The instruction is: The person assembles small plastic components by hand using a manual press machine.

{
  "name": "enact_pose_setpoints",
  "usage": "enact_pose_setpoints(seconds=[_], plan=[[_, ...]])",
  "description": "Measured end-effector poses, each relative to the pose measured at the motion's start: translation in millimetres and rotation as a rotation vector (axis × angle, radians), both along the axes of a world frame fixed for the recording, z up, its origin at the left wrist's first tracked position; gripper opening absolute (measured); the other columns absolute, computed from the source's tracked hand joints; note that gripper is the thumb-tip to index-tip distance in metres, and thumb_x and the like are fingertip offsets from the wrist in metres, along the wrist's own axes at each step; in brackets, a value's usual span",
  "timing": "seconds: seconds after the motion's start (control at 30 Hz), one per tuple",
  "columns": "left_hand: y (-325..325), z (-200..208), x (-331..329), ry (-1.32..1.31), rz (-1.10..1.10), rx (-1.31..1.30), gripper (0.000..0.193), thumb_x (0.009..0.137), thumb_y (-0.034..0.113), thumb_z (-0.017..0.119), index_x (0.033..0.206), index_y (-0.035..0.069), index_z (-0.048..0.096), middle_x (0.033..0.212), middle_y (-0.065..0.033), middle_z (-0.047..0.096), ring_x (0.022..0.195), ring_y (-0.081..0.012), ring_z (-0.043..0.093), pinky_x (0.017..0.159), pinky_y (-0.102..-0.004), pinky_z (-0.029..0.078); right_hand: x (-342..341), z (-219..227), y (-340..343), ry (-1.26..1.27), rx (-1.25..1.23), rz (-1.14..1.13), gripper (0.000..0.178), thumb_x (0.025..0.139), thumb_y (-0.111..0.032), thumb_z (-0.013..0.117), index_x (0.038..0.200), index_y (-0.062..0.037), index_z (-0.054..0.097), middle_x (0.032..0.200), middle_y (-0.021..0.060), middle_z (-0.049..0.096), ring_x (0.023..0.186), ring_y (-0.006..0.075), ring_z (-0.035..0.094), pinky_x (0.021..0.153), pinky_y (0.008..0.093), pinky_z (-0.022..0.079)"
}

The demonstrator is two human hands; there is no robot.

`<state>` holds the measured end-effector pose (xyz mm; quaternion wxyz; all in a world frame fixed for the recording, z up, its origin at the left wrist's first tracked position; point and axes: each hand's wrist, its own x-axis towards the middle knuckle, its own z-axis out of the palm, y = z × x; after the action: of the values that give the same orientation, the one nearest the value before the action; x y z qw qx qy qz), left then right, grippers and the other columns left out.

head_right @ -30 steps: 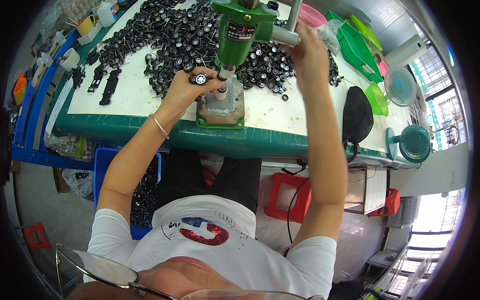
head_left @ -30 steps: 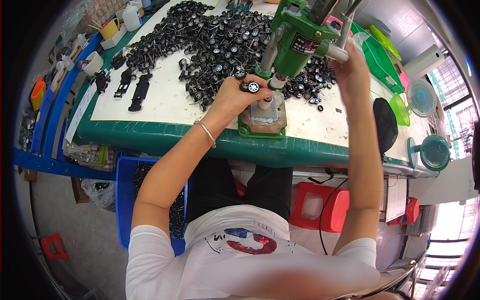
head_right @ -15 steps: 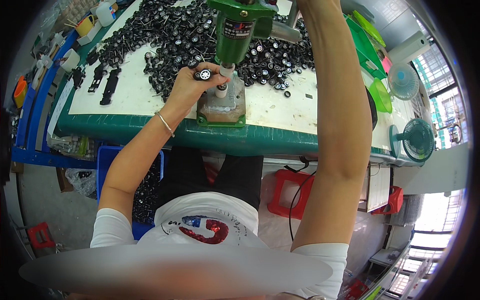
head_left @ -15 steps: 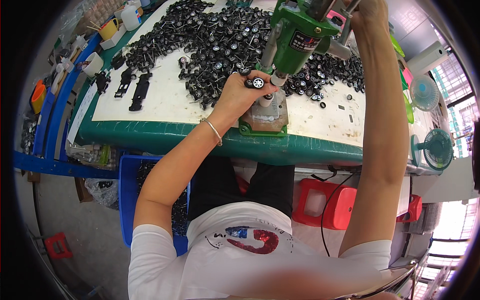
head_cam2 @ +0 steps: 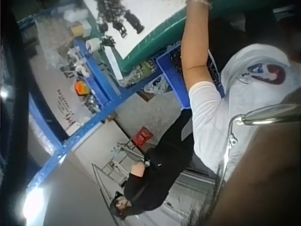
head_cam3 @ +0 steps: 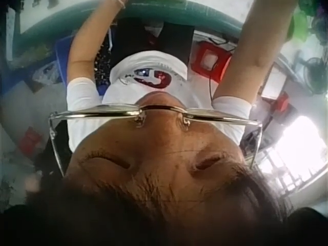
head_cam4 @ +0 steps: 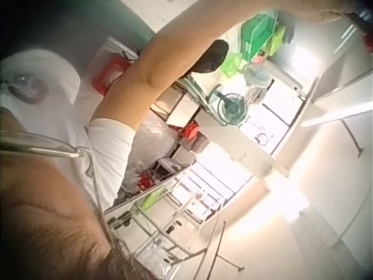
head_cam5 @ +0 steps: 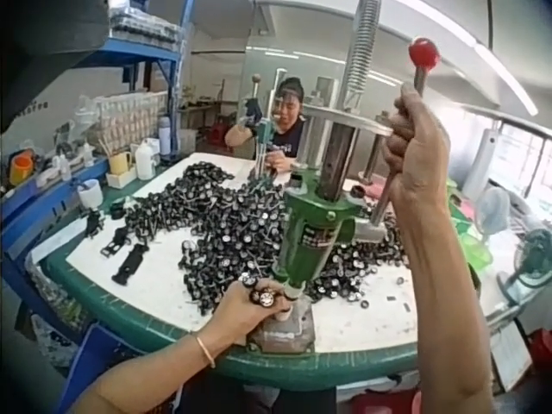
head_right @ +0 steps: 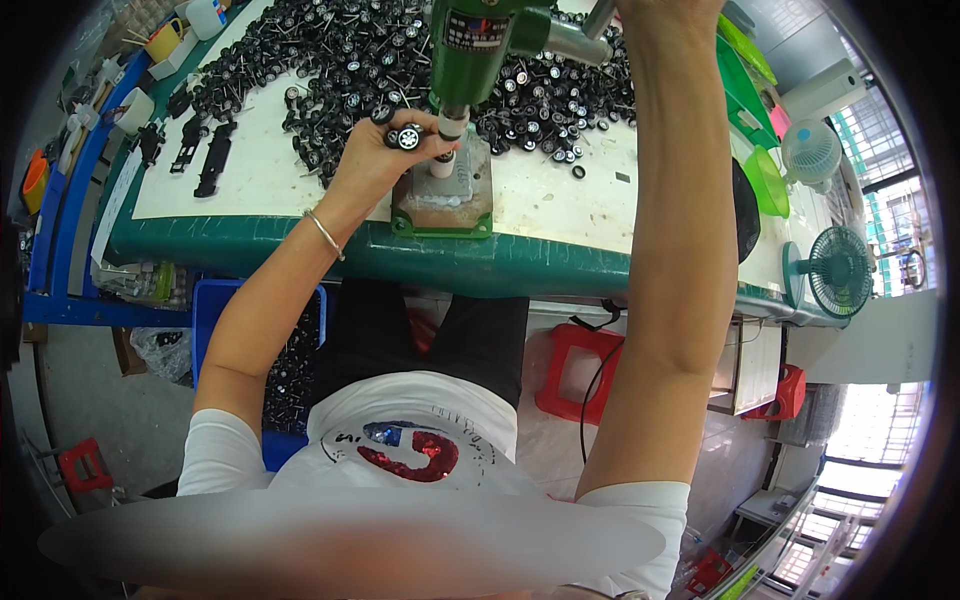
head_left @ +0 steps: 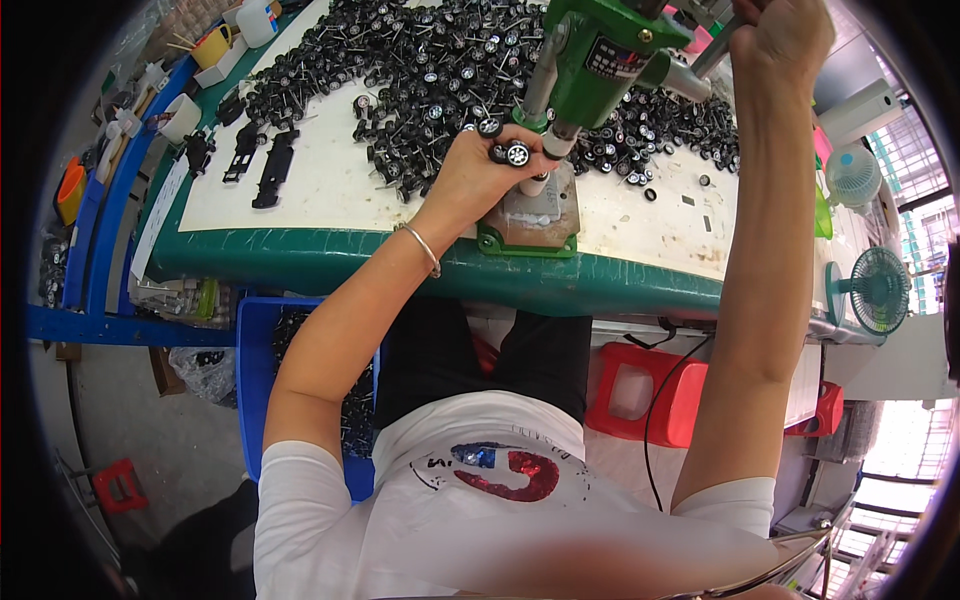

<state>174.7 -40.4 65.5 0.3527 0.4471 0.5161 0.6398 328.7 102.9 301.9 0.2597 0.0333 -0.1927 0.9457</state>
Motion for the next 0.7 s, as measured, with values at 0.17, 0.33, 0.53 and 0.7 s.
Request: enact_pose_setpoints(seconds=[0.17,0.33,0.53,0.7], plan=[[3,5,0,0.072,-0.008,-0.037,0.018,0.077,0.012,0.078,0.09,0.002,0.072,0.08,-0.0023,0.069,0.072,-0.006,0.06,0.068,-0.0236,0.049,-22,-28,-31,-0.132,0.971,-1.293,0.025,0.092,-0.032,0.063,0.082,-0.0124,0.051,0.056,-0.0113,0.032,0.043,0.0,0.026,0.037,0.0178,0.018],[4,4,-1,0.078,-0.028,-0.055,0.017,0.078,0.014,0.077,0.09,0.002,0.072,0.08,-0.0024,0.069,0.073,-0.0063,0.06,0.069,-0.0238,0.049,-24,-23,-17,-0.202,1.021,-1.207,0.023,0.093,-0.03,0.061,0.082,-0.0126,0.051,0.057,-0.0112,0.034,0.043,0.0002,0.027,0.036,0.0174,0.02],[4,5,-3,0.081,-0.007,-0.014,0.016,0.079,0.014,0.077,0.089,0.003,0.071,0.08,-0.0024,0.07,0.073,-0.0062,0.06,0.069,-0.0241,0.049,-34,-21,6,-0.313,0.926,-1.04,0.021,0.094,-0.026,0.059,0.081,-0.0097,0.053,0.06,-0.01,0.034,0.044,0.0005,0.026,0.038,0.0167,0.018],[5,5,-3,0.079,-0.011,-0.037,0.017,0.078,0.015,0.077,0.089,0.003,0.072,0.079,-0.0026,0.07,0.073,-0.0065,0.06,0.07,-0.0246,0.049,-22,-14,13,-0.213,0.541,-0.535,0.021,0.094,-0.026,0.059,0.083,-0.0092,0.054,0.06,-0.0103,0.035,0.044,0.0004,0.027,0.038,0.0165,0.018]])
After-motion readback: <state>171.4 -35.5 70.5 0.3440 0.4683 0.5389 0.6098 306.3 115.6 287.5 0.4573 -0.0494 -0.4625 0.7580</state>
